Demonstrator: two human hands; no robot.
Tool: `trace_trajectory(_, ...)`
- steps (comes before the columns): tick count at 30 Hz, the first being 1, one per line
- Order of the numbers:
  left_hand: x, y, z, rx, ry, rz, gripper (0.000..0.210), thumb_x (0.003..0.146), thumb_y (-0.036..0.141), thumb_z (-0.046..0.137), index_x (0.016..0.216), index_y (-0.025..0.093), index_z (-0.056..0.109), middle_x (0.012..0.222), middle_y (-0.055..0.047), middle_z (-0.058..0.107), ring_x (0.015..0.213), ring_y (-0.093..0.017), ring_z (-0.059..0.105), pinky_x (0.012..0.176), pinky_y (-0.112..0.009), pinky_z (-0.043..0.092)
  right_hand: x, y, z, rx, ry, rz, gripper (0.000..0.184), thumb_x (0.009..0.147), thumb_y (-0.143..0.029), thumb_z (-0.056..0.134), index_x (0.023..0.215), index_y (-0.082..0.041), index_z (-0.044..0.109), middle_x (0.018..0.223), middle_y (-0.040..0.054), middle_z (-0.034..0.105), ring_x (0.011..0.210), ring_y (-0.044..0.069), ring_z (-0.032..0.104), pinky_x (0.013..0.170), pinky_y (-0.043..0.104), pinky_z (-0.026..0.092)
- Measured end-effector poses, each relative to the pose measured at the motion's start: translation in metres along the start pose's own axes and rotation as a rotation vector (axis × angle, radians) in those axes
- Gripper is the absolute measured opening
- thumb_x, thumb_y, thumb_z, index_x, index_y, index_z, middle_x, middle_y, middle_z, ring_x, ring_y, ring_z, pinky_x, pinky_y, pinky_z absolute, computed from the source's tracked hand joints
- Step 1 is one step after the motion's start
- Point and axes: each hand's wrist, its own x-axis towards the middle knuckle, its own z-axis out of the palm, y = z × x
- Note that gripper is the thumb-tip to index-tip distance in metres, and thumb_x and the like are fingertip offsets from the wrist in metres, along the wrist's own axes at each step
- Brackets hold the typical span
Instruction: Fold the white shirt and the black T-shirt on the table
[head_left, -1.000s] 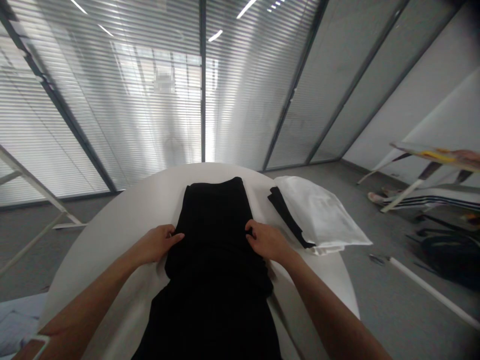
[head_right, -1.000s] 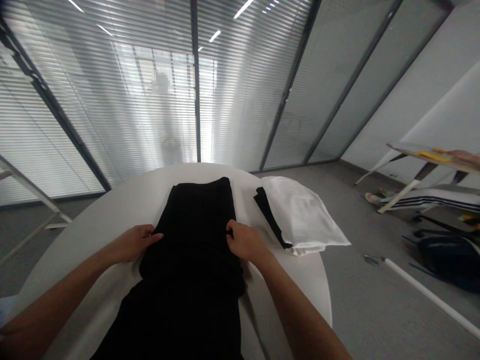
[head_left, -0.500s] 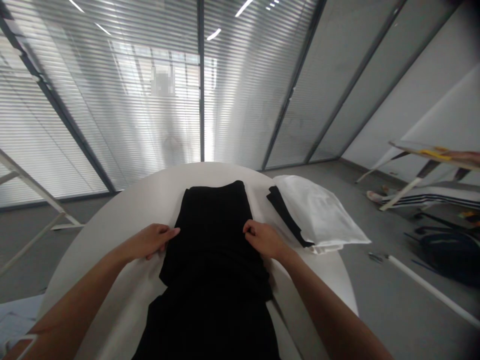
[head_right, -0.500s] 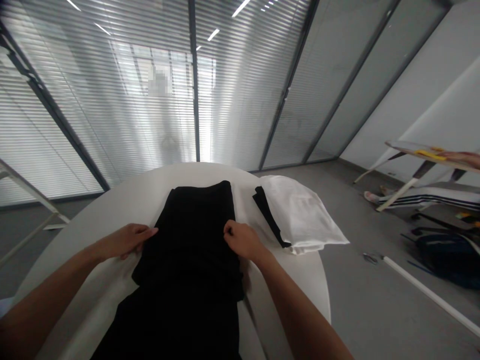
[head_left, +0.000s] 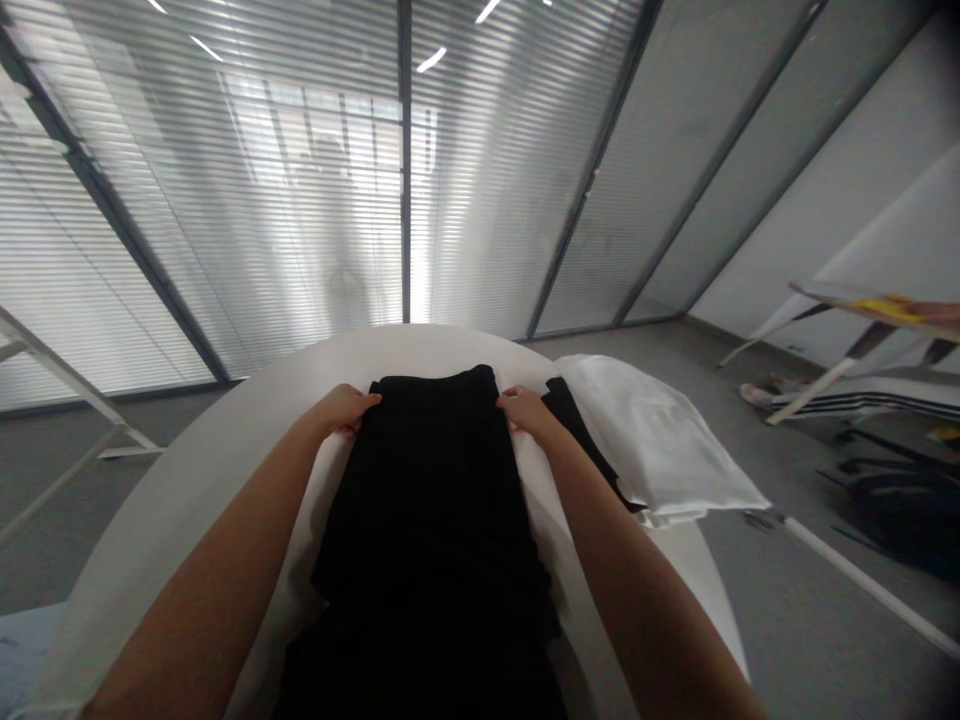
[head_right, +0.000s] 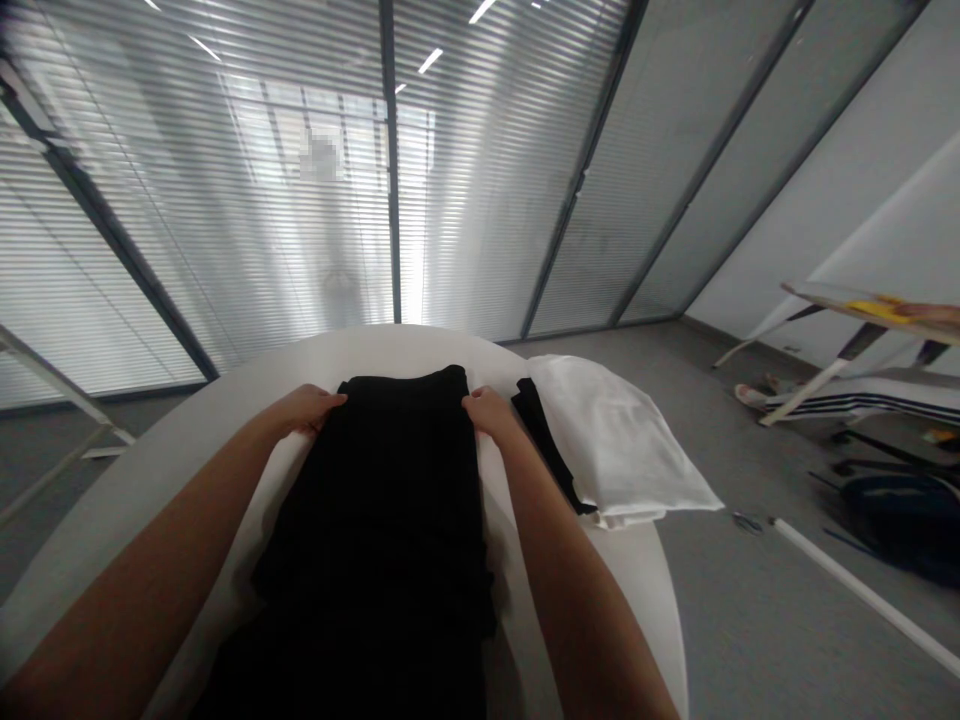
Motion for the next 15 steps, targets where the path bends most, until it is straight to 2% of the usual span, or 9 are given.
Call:
trace_trajectory(3, 0.013, 0.000, -0.001, 0.092, -0.012, 0.054, 0.045, 0.072, 0.057, 0.065, 0.058, 0.016, 0.052, 0.042, 0.000, 0.045, 0.038, -0.011, 0.041, 0.041, -0.025, 0.032, 0.015, 0.002, 0.004, 0.025, 0.016, 0.034, 0.047, 0.079, -0.030, 0.056, 0.121, -0.011, 0.059, 0.098, 0.0130, 0.069, 0.089, 0.022, 0.065, 0.072, 0.029, 0.048)
trace_trajectory(6, 0.018, -0.001, -0.005, 0.122, -0.044, 0.041, 0.040, 0.074, 0.052, 0.066, 0.062, 0.016, 0.053, 0.044, 0.000, 0.047, 0.038, -0.010, 0.040, 0.040, -0.025, 0.026, 0.018, 0.003, 0.007, 0.060, -0.011, 0.052, 0.040, 0.076, -0.026, 0.057, 0.114, -0.014, 0.064, 0.091, 0.0107, 0.069, 0.084, 0.022, 0.065, 0.069, 0.029, 0.049)
trace_trajectory(9, 0.014, -0.002, -0.010, -0.027, -0.065, 0.011, 0.032, 0.073, 0.045, 0.069, 0.069, 0.017, 0.053, 0.048, 0.004, 0.044, 0.040, -0.008, 0.037, 0.042, -0.023, 0.023, 0.011, 0.002, 0.009, 0.122, -0.064, 0.059, 0.027, 0.077, -0.020, 0.054, 0.100, -0.017, 0.068, 0.086, 0.0081, 0.069, 0.078, 0.020, 0.065, 0.063, 0.027, 0.050)
trace_trajectory(12, 0.007, 0.001, -0.013, -0.179, -0.092, 0.001, 0.029, 0.070, 0.039, 0.073, 0.075, 0.018, 0.053, 0.053, 0.006, 0.042, 0.044, -0.006, 0.035, 0.044, -0.021, 0.023, 0.003, -0.003, 0.009, 0.189, -0.090, 0.052, 0.023, 0.079, -0.017, 0.049, 0.096, -0.021, 0.065, 0.093, 0.0063, 0.069, 0.079, 0.017, 0.064, 0.061, 0.023, 0.050)
trace_trajectory(15, 0.001, 0.006, -0.015, -0.278, -0.096, 0.005, 0.034, 0.063, 0.035, 0.078, 0.077, 0.017, 0.054, 0.060, 0.005, 0.046, 0.051, -0.007, 0.041, 0.049, -0.021, 0.033, -0.002, -0.008, 0.007, 0.217, -0.108, 0.041, 0.023, 0.079, -0.016, 0.048, 0.096, -0.021, 0.062, 0.091, 0.0054, 0.067, 0.074, 0.015, 0.062, 0.060, 0.023, 0.049)
